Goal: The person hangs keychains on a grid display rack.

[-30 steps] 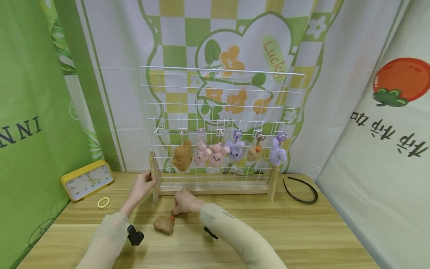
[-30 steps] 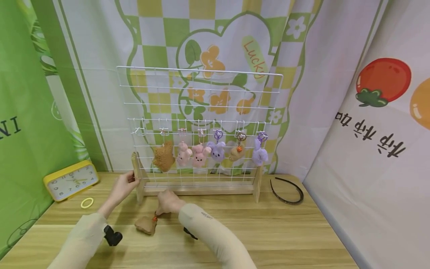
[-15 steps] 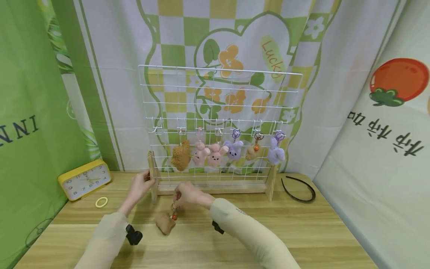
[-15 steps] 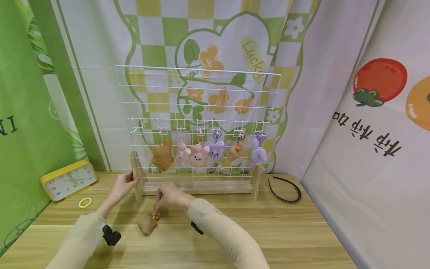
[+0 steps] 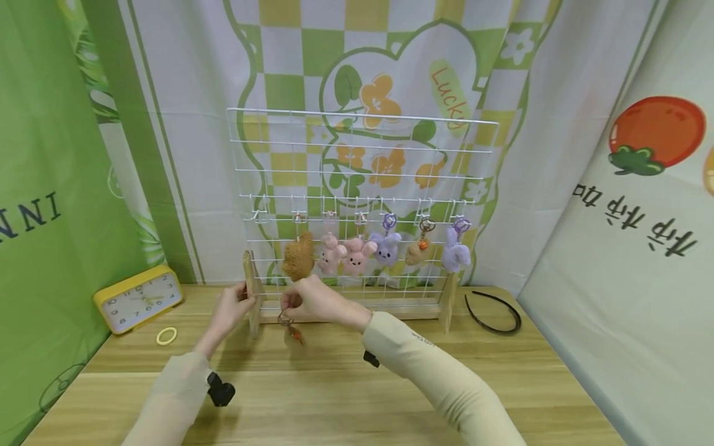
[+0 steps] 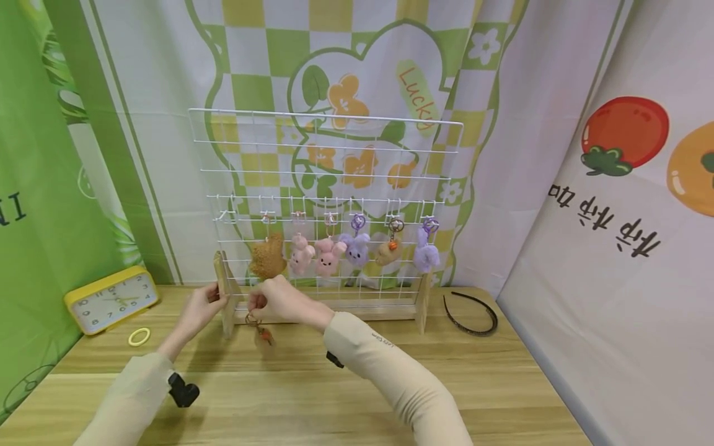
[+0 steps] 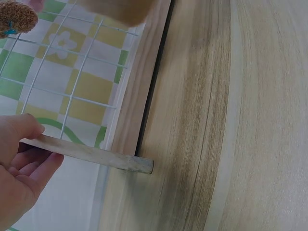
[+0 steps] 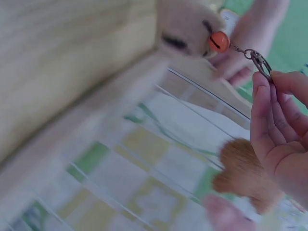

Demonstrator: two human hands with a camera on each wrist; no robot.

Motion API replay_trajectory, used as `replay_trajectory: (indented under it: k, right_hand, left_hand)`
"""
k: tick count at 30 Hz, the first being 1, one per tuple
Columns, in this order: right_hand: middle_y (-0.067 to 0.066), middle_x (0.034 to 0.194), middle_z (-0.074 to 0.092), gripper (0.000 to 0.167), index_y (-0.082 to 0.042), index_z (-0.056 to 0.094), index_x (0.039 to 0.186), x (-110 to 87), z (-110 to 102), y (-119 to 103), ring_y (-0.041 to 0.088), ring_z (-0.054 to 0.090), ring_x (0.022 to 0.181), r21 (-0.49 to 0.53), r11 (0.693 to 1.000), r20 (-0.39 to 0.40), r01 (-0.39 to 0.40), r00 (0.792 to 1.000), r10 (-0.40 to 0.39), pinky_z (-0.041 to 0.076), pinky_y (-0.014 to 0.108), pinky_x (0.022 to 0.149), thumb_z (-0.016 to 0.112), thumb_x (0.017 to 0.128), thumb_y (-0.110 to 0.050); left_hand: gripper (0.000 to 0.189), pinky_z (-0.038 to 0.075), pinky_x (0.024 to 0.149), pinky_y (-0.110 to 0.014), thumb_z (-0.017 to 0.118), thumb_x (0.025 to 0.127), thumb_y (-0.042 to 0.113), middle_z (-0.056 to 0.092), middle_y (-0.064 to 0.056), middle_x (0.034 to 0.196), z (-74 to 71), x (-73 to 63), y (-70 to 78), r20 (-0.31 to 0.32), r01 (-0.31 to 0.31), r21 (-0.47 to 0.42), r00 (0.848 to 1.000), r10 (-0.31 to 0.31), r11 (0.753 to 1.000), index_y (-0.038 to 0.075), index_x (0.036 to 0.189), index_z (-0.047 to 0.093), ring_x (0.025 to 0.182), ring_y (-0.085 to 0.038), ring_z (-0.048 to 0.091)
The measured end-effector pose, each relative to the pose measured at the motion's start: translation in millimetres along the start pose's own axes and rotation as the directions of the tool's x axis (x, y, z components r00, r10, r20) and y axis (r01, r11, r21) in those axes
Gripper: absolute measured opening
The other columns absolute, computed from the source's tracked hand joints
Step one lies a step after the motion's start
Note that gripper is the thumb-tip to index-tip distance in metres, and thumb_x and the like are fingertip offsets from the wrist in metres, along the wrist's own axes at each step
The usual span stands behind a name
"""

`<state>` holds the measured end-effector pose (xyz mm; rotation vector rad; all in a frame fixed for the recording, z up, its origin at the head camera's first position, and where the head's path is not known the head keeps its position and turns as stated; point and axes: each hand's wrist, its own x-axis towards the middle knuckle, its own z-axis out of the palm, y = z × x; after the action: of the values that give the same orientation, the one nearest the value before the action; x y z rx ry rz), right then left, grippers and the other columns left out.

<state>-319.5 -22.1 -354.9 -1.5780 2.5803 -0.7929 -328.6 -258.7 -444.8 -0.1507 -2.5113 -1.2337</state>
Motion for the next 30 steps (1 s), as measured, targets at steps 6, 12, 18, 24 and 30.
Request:
replay_trajectory:
  k: [6,12,18,24,30]
  right_hand:
    - [0.007,0.083,0.075,0.005,-0.005,0.072,0.088,12.7,-39.6,-22.1,0.009,0.07,0.072,-0.088,0.992,-0.085,0.088,0.992,-0.096,0.052,0.005,0.065,0.067,0.09,-0.005]
    - [0.007,0.084,0.076,0.006,-0.004,0.072,0.09,34.2,-73.5,-43.9,0.011,0.069,0.07,-0.119,0.987,-0.133,0.107,0.983,-0.123,0.053,0.007,0.065,0.067,0.092,-0.006]
    - [0.008,0.091,0.076,0.008,-0.004,0.072,0.093,55.6,-90.5,-53.6,0.013,0.072,0.081,-0.096,0.993,-0.204,0.068,0.975,-0.086,0.055,0.008,0.073,0.066,0.094,-0.009]
    - [0.009,0.095,0.076,0.01,-0.003,0.071,0.1,72.4,-95.0,-52.8,0.014,0.071,0.083,-0.088,0.995,-0.28,0.049,0.957,-0.072,0.054,0.007,0.073,0.064,0.095,-0.009]
    - [0.011,0.096,0.075,0.011,-0.001,0.071,0.101,85.6,-99.3,-50.9,0.016,0.071,0.084,-0.084,0.996,-0.328,0.028,0.943,-0.054,0.054,0.008,0.073,0.064,0.095,-0.008]
  left_hand:
    - [0.027,0.058,0.094,-0.051,0.058,0.09,-0.001,0.065,-0.035,0.117,-0.3,0.7,-1.8,-0.024,-0.005,0.014,1.0,0.006,1.0,-0.014,0.113,0.064,0.111,-0.048,0.065]
    - [0.018,0.059,0.09,-0.051,0.059,0.088,-0.003,0.067,-0.035,0.112,1.6,1.4,-5.0,-0.043,-0.04,0.013,0.998,0.04,0.999,-0.013,0.102,0.065,0.106,-0.049,0.067]
    - [0.014,0.064,0.074,-0.04,0.061,0.087,-0.001,0.071,-0.033,0.102,1.8,-0.8,-3.5,-0.045,-0.014,0.055,0.999,0.016,0.998,-0.011,0.094,0.067,0.092,-0.042,0.071]
    - [0.019,0.059,0.092,-0.05,0.056,0.092,-0.003,0.064,-0.038,0.117,2.7,-1.4,-3.4,0.001,-0.016,-0.024,1.0,0.016,1.0,-0.015,0.105,0.064,0.111,-0.05,0.065]
    - [0.039,0.058,0.094,-0.048,0.053,0.092,-0.005,0.062,-0.038,0.122,2.8,0.8,-3.7,0.022,-0.017,-0.085,1.0,0.019,0.996,-0.018,0.129,0.053,0.115,-0.05,0.063]
